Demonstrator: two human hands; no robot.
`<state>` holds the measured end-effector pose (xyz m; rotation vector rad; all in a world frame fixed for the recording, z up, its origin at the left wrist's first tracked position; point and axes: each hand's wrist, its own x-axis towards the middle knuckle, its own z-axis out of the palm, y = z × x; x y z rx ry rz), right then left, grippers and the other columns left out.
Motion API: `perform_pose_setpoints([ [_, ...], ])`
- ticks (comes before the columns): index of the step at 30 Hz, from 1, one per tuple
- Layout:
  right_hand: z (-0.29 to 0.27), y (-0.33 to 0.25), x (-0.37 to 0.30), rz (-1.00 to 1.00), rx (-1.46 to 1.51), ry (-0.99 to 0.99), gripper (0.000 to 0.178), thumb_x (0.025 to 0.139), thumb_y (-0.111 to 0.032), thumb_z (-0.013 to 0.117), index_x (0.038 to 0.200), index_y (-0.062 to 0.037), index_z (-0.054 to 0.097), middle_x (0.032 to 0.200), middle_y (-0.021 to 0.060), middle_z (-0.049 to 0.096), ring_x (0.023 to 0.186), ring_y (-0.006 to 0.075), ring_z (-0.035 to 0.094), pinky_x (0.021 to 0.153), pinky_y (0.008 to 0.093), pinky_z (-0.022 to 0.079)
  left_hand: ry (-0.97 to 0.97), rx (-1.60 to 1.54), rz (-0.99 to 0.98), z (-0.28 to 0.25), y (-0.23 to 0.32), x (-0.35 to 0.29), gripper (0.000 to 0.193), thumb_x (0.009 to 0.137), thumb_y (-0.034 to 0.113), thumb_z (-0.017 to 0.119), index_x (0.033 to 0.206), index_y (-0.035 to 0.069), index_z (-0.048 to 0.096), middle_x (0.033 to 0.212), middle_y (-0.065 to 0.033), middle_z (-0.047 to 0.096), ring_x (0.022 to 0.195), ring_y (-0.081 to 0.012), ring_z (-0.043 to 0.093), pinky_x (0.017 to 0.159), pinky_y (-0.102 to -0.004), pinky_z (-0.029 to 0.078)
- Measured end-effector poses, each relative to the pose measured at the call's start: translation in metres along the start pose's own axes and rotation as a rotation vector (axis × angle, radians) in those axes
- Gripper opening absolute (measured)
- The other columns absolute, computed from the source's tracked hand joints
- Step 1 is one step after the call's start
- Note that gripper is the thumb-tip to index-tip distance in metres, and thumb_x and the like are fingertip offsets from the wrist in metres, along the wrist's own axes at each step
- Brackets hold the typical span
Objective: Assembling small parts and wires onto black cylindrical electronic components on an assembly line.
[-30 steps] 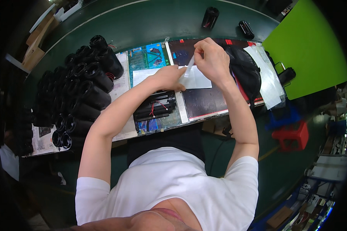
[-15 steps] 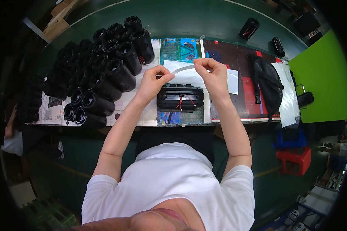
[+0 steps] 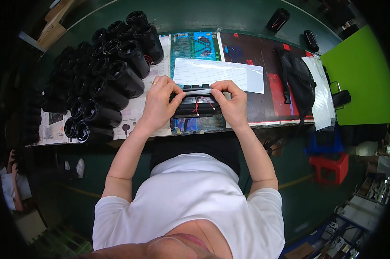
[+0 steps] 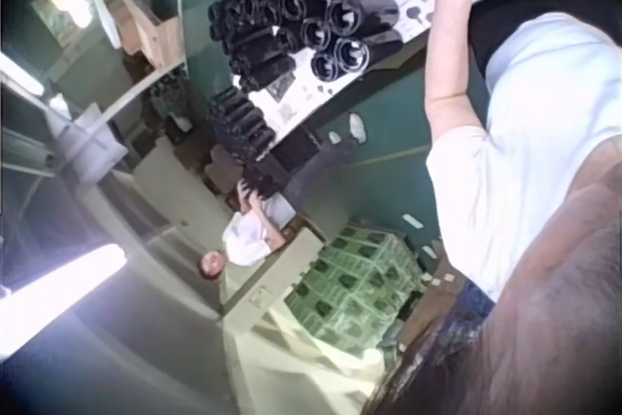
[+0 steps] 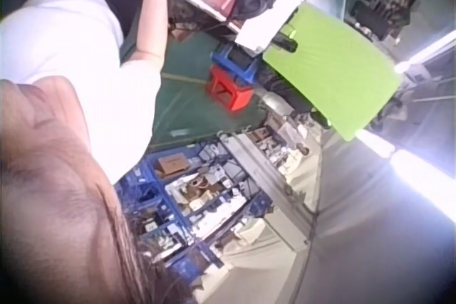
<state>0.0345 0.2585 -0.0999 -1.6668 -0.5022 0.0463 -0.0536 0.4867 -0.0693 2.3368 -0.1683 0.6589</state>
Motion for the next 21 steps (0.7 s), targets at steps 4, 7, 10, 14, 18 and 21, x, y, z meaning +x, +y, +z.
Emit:
perform_pose_setpoints([
  [4, 0.0, 0.0, 0.0, -0.047, -0.036, -0.005, 0.004, 0.093, 0.001, 0.074, 0.097, 0.0024, 0.073, 0.103, 0.0076, 0.076, 0.098, 0.0132, 0.068, 0.09, 0.0287, 0.053, 0.014, 0.038, 0.038, 0.004, 0.0, -0.001, 0.015, 0.083, 0.001, 0.081, 0.084, 0.001, 0.067, 0.091, -0.0116, 0.062, 0.089, -0.0323, 0.063, 0.075, -0.0432, 0.052],
  [7, 0.0, -0.007, 0.002, -0.108, -0.102, -0.015, 0.005, 0.091, 0.003, 0.074, 0.095, 0.0022, 0.072, 0.101, 0.0088, 0.075, 0.096, 0.015, 0.07, 0.089, 0.03, 0.054, 0.038, 0.066, 0.07, 0.004, 0.003, -0.002, 0.016, 0.083, 0.0, 0.082, 0.084, 0.001, 0.065, 0.089, -0.0107, 0.062, 0.083, -0.0312, 0.065, 0.07, -0.0429, 0.053],
  [10, 0.001, -0.009, 0.002, -0.166, -0.159, -0.016, 0.006, 0.089, 0.004, 0.075, 0.093, 0.0017, 0.07, 0.099, 0.0102, 0.076, 0.094, 0.0178, 0.072, 0.086, 0.0316, 0.055, 0.043, 0.118, 0.079, 0.006, 0.004, -0.004, 0.017, 0.082, 0.001, 0.082, 0.085, 0.002, 0.065, 0.088, -0.01, 0.062, 0.078, -0.0303, 0.067, 0.067, -0.0422, 0.053],
  [14, 0.001, -0.01, 0.002, -0.295, -0.274, -0.002, 0.008, 0.087, 0.005, 0.076, 0.089, 0.0003, 0.069, 0.097, 0.0113, 0.075, 0.09, 0.0213, 0.074, 0.082, 0.0328, 0.057, 0.042, 0.211, 0.103, 0.007, 0.007, -0.005, 0.017, 0.084, 0.004, 0.082, 0.085, 0.004, 0.065, 0.088, -0.0095, 0.062, 0.075, -0.0299, 0.068, 0.065, -0.0412, 0.055],
  [18, 0.001, -0.013, 0.003, -0.409, -0.352, 0.008, 0.011, 0.084, 0.006, 0.077, 0.087, -0.0006, 0.068, 0.095, 0.0117, 0.075, 0.088, 0.0235, 0.075, 0.077, 0.0339, 0.058, -0.028, 0.332, 0.109, 0.005, 0.015, -0.002, 0.017, 0.088, 0.009, 0.079, 0.088, 0.003, 0.063, 0.089, -0.0106, 0.061, 0.075, -0.0299, 0.069, 0.064, -0.0408, 0.056],
  [21, 0.001, -0.014, 0.003, -0.428, -0.421, 0.042, 0.011, 0.084, 0.005, 0.078, 0.086, -0.0015, 0.068, 0.092, 0.0116, 0.075, 0.085, 0.0254, 0.075, 0.074, 0.035, 0.058, -0.119, 0.445, 0.094, 0.006, 0.021, 0.001, 0.018, 0.09, 0.01, 0.077, 0.091, 0.002, 0.062, 0.089, -0.0125, 0.061, 0.076, -0.0309, 0.071, 0.066, -0.0419, 0.058],
])
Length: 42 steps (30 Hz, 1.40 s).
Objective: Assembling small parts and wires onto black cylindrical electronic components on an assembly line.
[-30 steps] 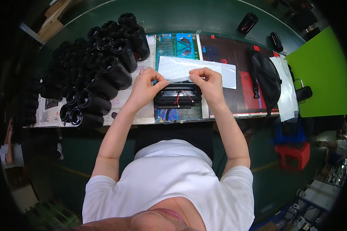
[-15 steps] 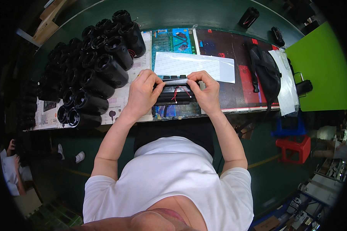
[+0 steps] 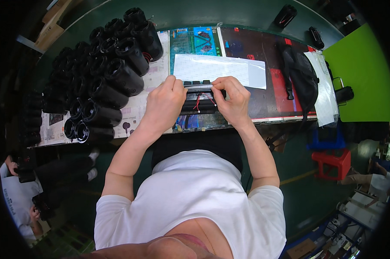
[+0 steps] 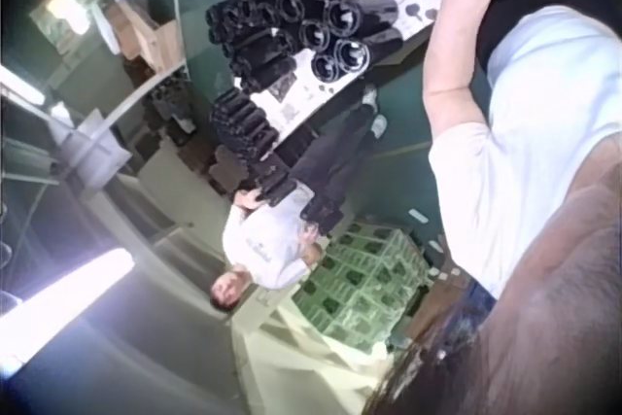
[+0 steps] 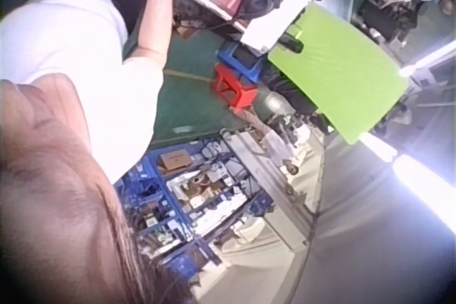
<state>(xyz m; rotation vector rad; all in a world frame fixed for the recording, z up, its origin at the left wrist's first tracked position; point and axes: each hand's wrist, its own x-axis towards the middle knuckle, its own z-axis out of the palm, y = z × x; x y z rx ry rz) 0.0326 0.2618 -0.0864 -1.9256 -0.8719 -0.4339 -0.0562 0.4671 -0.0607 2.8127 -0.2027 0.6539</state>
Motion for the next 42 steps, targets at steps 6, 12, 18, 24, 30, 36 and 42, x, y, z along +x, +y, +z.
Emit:
perform_pose_setpoints([
  [6, -0.01, -0.016, 0.013, 0.199, -0.291, -0.185, 0.019, 0.085, -0.009, 0.082, 0.087, -0.004, 0.063, 0.082, 0.0109, 0.072, 0.077, 0.027, 0.074, 0.064, 0.0396, 0.055, -0.315, 0.153, -0.099, -0.017, 0.005, 0.02, 0.023, 0.09, 0.014, 0.079, 0.095, -0.001, 0.062, 0.095, -0.018, 0.065, 0.082, -0.0352, 0.074, 0.071, -0.0442, 0.06],
  [12, -0.022, -0.037, 0.048, 0.01, -0.69, -0.575, 0.032, 0.089, -0.01, 0.077, 0.116, -0.0048, 0.062, 0.081, 0.0092, 0.073, 0.073, 0.0293, 0.072, 0.065, 0.0414, 0.054, -0.162, -0.409, -0.219, -0.014, -0.023, -0.002, 0.053, 0.079, 0.017, 0.09, 0.117, -0.006, 0.061, 0.112, -0.0202, 0.065, 0.101, -0.0409, 0.069, 0.087, -0.0464, 0.059],
  [18, 0.02, -0.043, 0.068, -0.451, -0.562, -0.575, 0.043, 0.08, -0.005, 0.074, 0.122, -0.006, 0.064, 0.088, 0.005, 0.072, 0.088, 0.0241, 0.07, 0.08, 0.0398, 0.051, -0.12, -0.519, -0.175, -0.005, -0.014, -0.024, 0.067, 0.073, 0.016, 0.094, 0.127, -0.004, 0.059, 0.122, -0.02, 0.06, 0.117, -0.0405, 0.058, 0.1, -0.0483, 0.052],
  [24, 0.018, -0.023, 0.068, -0.024, -0.062, -0.586, 0.046, 0.081, -0.009, 0.084, 0.123, -0.0047, 0.066, 0.096, 0.0065, 0.074, 0.094, 0.0224, 0.073, 0.09, 0.0375, 0.054, -0.026, -0.517, -0.156, -0.001, -0.028, -0.021, 0.048, 0.083, 0.016, 0.087, 0.119, -0.002, 0.062, 0.114, -0.0186, 0.063, 0.109, -0.0384, 0.058, 0.095, -0.0476, 0.051],
  [30, -0.018, 0.037, 0.034, 0.331, 0.5, -0.445, 0.034, 0.088, -0.004, 0.077, 0.12, -0.0031, 0.068, 0.092, 0.0013, 0.072, 0.09, 0.0109, 0.067, 0.087, 0.0289, 0.054, 0.008, -0.699, -0.344, 0.018, -0.024, -0.01, 0.019, 0.092, 0.009, 0.077, 0.098, 0.0, 0.061, 0.098, -0.0137, 0.063, 0.094, -0.0332, 0.058, 0.083, -0.0445, 0.048],
  [36, -0.014, 0.055, 0.056, 0.526, 0.659, -0.634, 0.022, 0.085, 0.0, 0.079, 0.106, -0.0008, 0.071, 0.089, 0.0009, 0.072, 0.086, 0.0086, 0.068, 0.085, 0.0262, 0.054, 0.077, -0.668, -0.356, 0.015, -0.02, -0.009, 0.015, 0.091, 0.007, 0.077, 0.088, 0.001, 0.063, 0.09, -0.0107, 0.063, 0.084, -0.03, 0.061, 0.074, -0.0431, 0.05],
  [42, 0.026, 0.072, 0.112, 0.522, 0.645, -0.893, 0.021, 0.085, -0.006, 0.084, 0.1, -0.002, 0.07, 0.087, -0.0019, 0.069, 0.082, 0.0065, 0.065, 0.079, 0.0223, 0.052, 0.165, -0.562, -0.279, 0.017, -0.014, -0.008, 0.013, 0.088, 0.005, 0.077, 0.089, 0.002, 0.064, 0.088, -0.0107, 0.064, 0.084, -0.0306, 0.063, 0.073, -0.0433, 0.051],
])
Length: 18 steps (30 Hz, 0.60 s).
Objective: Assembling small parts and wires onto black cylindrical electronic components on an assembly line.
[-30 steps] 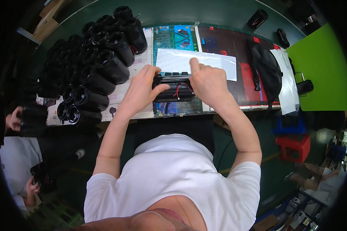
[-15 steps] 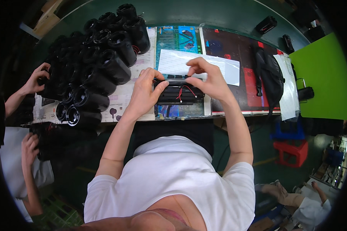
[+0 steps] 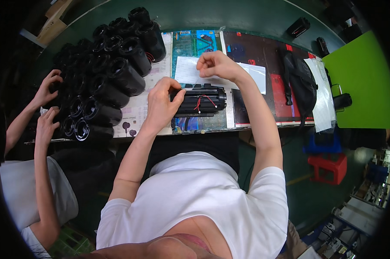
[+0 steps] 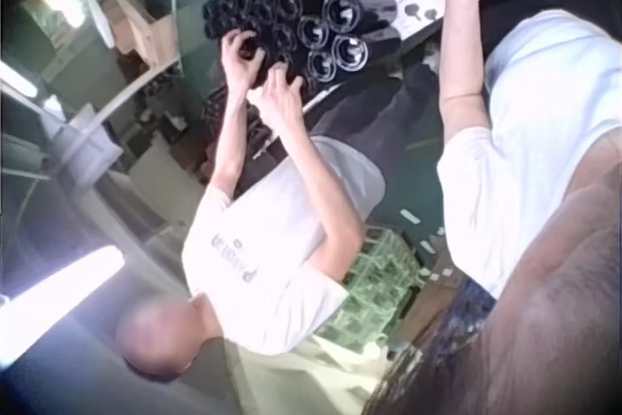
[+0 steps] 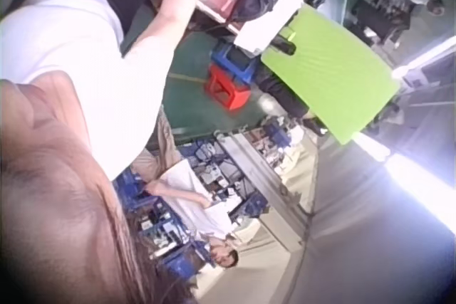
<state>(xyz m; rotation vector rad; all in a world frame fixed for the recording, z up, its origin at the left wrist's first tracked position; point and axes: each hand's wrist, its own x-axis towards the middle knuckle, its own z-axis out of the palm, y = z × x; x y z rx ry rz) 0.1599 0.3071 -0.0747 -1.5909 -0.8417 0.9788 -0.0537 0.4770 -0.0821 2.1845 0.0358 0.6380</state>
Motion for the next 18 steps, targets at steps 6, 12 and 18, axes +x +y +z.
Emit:
perform_pose_setpoints([
  [6, 0.006, -0.035, 0.0, -0.133, -0.295, 0.066, 0.012, 0.09, -0.003, 0.075, 0.099, -0.002, 0.069, 0.089, -0.0008, 0.069, 0.083, 0.0085, 0.065, 0.081, 0.0262, 0.053, -0.01, -0.084, -0.073, 0.002, -0.004, -0.001, 0.014, 0.086, 0.005, 0.078, 0.087, 0.002, 0.064, 0.088, -0.0108, 0.065, 0.084, -0.0306, 0.061, 0.076, -0.0423, 0.049],
  [12, 0.042, -0.055, -0.059, -0.234, -0.517, 0.398, 0.013, 0.089, -0.003, 0.076, 0.097, -0.0008, 0.067, 0.088, 0.001, 0.069, 0.082, 0.009, 0.065, 0.08, 0.0268, 0.053, 0.095, 0.009, 0.019, 0.002, 0.003, -0.012, 0.014, 0.088, 0.005, 0.077, 0.09, 0.002, 0.064, 0.104, -0.0115, 0.065, 0.103, -0.0298, 0.058, 0.092, -0.0399, 0.047],
  [18, 0.099, -0.027, -0.14, -0.248, -0.295, 0.528, 0.012, 0.088, 0.0, 0.077, 0.097, -0.0007, 0.069, 0.084, 0.0037, 0.07, 0.075, 0.0091, 0.066, 0.07, 0.0261, 0.053, 0.024, -0.198, 0.018, -0.009, 0.015, -0.046, 0.015, 0.086, 0.006, 0.078, 0.09, 0.004, 0.064, 0.109, -0.0142, 0.057, 0.105, -0.0328, 0.05, 0.093, -0.0439, 0.043],
])
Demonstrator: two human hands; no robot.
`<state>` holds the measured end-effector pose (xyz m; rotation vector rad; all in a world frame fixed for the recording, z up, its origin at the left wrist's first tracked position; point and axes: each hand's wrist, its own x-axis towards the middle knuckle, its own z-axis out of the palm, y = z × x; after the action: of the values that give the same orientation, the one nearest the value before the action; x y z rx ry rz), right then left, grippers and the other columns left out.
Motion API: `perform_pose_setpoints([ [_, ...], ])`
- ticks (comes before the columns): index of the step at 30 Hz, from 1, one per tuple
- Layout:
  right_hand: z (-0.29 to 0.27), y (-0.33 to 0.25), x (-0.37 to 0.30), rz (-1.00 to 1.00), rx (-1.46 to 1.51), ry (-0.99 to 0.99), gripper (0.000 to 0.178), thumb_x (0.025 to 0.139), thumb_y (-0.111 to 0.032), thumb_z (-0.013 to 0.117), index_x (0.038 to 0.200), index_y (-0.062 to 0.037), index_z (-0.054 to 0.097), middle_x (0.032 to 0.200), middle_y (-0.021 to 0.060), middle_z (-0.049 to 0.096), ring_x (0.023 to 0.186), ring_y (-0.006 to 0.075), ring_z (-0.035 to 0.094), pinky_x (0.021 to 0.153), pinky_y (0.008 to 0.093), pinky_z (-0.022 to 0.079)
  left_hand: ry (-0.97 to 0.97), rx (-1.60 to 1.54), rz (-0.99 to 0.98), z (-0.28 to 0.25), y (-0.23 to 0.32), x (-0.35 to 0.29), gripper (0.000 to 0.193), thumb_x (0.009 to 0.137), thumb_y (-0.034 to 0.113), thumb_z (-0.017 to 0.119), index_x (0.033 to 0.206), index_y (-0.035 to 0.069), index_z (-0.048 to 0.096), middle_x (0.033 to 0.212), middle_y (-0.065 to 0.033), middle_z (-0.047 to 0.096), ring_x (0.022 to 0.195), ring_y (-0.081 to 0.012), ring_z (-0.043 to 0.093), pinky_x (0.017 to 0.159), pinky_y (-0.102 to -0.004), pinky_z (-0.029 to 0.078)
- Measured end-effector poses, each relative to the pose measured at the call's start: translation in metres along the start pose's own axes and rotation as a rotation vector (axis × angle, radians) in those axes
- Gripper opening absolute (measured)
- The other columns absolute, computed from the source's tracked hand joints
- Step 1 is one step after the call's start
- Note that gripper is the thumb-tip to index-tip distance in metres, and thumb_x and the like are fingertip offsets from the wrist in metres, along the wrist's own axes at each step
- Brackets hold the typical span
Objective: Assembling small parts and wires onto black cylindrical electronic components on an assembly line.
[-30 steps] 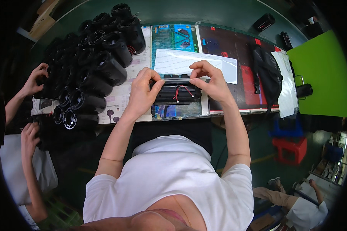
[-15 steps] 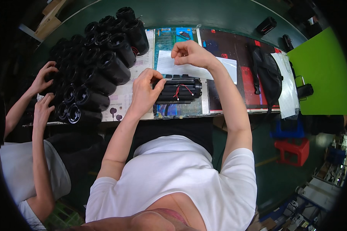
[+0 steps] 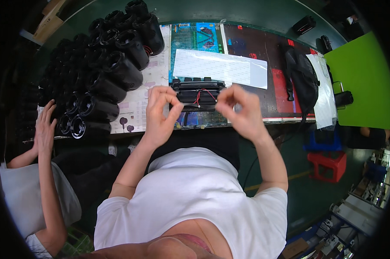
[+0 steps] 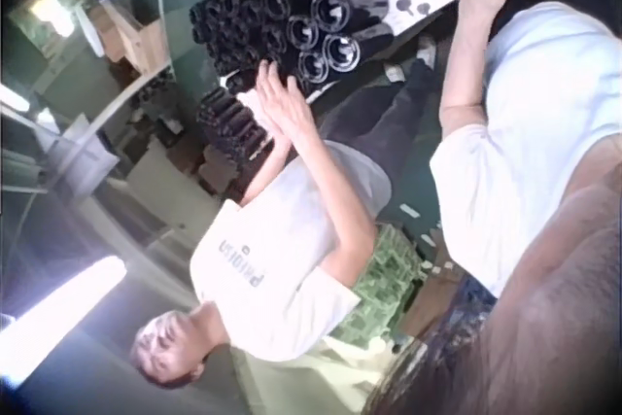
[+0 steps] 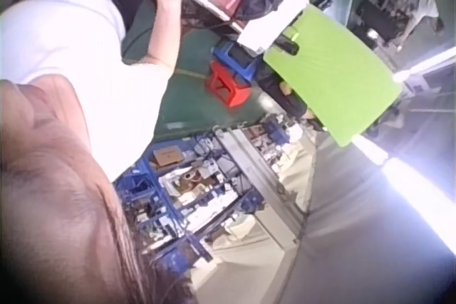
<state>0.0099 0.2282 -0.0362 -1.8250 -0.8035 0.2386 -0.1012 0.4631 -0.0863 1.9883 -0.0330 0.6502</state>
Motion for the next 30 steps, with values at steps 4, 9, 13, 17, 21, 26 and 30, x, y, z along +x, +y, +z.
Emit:
perform_pose_setpoints([
  [4, 0.019, 0.013, -0.036, 0.108, -0.038, -0.027, 0.013, 0.087, 0.001, 0.077, 0.095, -0.0009, 0.068, 0.083, 0.0049, 0.07, 0.072, 0.0116, 0.067, 0.065, 0.0269, 0.054, -0.068, 0.2, 0.016, -0.001, 0.012, -0.027, 0.016, 0.084, 0.006, 0.078, 0.092, 0.003, 0.065, 0.111, -0.0168, 0.051, 0.106, -0.0345, 0.046, 0.091, -0.047, 0.041],
  [9, 0.027, 0.019, -0.011, -0.035, -0.279, 0.116, 0.013, 0.085, 0.002, 0.076, 0.093, -0.0015, 0.067, 0.08, 0.009, 0.068, 0.063, 0.0174, 0.066, 0.058, 0.0298, 0.052, -0.013, 0.389, 0.054, 0.005, 0.016, -0.005, 0.014, 0.084, 0.005, 0.077, 0.09, 0.003, 0.065, 0.108, -0.0171, 0.051, 0.104, -0.036, 0.048, 0.091, -0.048, 0.042],
  [13, 0.018, 0.009, 0.021, -0.049, -0.349, 0.147, 0.013, 0.083, 0.001, 0.076, 0.091, -0.0023, 0.067, 0.078, 0.0069, 0.069, 0.059, 0.0162, 0.065, 0.057, 0.03, 0.051, 0.005, 0.353, -0.049, 0.005, 0.002, 0.023, 0.013, 0.086, 0.01, 0.076, 0.085, 0.001, 0.066, 0.103, -0.0146, 0.054, 0.103, -0.0335, 0.051, 0.094, -0.0435, 0.043],
  [17, 0.006, 0.015, 0.04, 0.17, -0.22, 0.009, 0.011, 0.081, -0.002, 0.075, 0.087, -0.001, 0.066, 0.074, 0.0039, 0.07, 0.061, 0.0092, 0.063, 0.06, 0.0279, 0.05, -0.085, 0.328, -0.199, -0.001, 0.001, 0.035, 0.015, 0.088, 0.013, 0.075, 0.084, 0.001, 0.067, 0.103, -0.0144, 0.055, 0.103, -0.0332, 0.052, 0.095, -0.0424, 0.044],
  [21, -0.002, 0.02, 0.046, 0.288, -0.033, -0.088, 0.008, 0.082, -0.001, 0.074, 0.086, -0.0003, 0.066, 0.071, 0.0005, 0.066, 0.064, 0.0059, 0.06, 0.061, 0.0265, 0.05, -0.146, 0.291, -0.278, -0.003, 0.007, 0.036, 0.015, 0.088, 0.013, 0.076, 0.083, 0.001, 0.068, 0.108, -0.0147, 0.054, 0.109, -0.0357, 0.05, 0.097, -0.0457, 0.046],
  [26, 0.003, 0.01, 0.042, 0.278, -0.133, -0.093, 0.006, 0.083, 0.001, 0.072, 0.085, -0.0001, 0.066, 0.071, 0.002, 0.066, 0.064, 0.0074, 0.062, 0.062, 0.0272, 0.051, -0.104, 0.396, -0.158, 0.002, 0.013, 0.03, 0.013, 0.087, 0.009, 0.074, 0.086, 0.0, 0.066, 0.112, -0.0184, 0.052, 0.111, -0.0373, 0.049, 0.098, -0.0469, 0.045],
  [30, 0.017, -0.001, 0.028, 0.163, -0.339, 0.027, 0.009, 0.084, -0.001, 0.073, 0.091, -0.0043, 0.067, 0.076, 0.0061, 0.07, 0.061, 0.0172, 0.066, 0.06, 0.0321, 0.052, -0.076, 0.436, -0.105, 0.004, 0.016, 0.029, 0.013, 0.087, 0.009, 0.074, 0.085, 0.0, 0.066, 0.111, -0.0192, 0.052, 0.111, -0.0384, 0.049, 0.097, -0.0476, 0.046],
])
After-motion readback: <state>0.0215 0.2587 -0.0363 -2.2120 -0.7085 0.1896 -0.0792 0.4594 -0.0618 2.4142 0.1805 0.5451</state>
